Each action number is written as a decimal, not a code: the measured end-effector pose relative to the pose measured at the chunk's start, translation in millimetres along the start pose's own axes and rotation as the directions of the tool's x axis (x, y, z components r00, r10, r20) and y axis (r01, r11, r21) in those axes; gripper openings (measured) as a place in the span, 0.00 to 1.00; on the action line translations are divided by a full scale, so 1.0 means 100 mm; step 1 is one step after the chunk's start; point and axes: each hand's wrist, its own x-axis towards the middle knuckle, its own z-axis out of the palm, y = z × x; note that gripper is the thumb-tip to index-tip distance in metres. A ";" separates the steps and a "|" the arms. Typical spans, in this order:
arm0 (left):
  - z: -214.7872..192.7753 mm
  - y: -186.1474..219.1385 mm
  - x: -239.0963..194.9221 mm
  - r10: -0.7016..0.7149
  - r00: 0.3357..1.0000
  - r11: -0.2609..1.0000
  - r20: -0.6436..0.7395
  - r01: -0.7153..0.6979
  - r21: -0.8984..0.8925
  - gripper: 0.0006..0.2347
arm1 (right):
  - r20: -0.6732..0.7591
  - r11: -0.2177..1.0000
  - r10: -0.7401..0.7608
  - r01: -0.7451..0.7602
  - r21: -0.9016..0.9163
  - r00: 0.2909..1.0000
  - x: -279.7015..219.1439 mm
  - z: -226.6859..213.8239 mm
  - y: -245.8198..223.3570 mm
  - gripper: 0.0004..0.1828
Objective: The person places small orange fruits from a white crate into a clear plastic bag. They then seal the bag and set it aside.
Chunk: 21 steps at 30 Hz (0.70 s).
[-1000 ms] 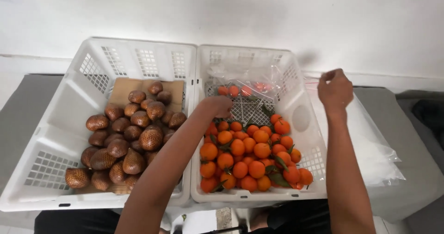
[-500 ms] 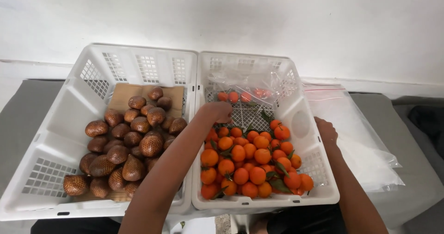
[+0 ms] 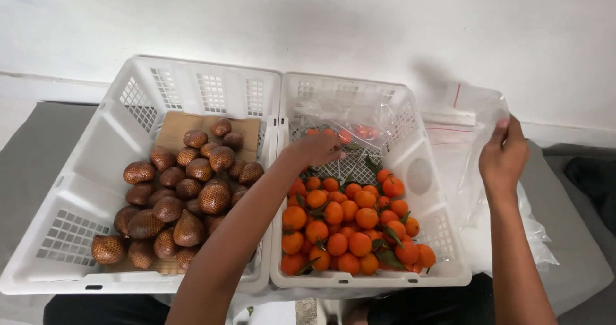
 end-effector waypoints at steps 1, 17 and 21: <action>-0.12 0.20 -0.11 0.000 1.000 1.000 0.000 0.000 -0.001 0.15 | 0.001 1.000 0.000 0.000 -0.001 1.000 -0.02 -0.04 -0.34 0.19; -0.48 0.35 -0.79 -0.578 0.781 0.288 -0.237 -0.076 -0.955 0.39 | 0.707 0.919 -0.360 0.363 0.155 0.609 -0.52 1.21 -1.57 0.18; 0.02 -0.31 -0.31 -0.427 0.734 0.758 -0.528 -0.028 -0.652 0.16 | 0.545 0.956 -0.257 0.129 0.263 0.798 -0.56 1.31 -1.52 0.16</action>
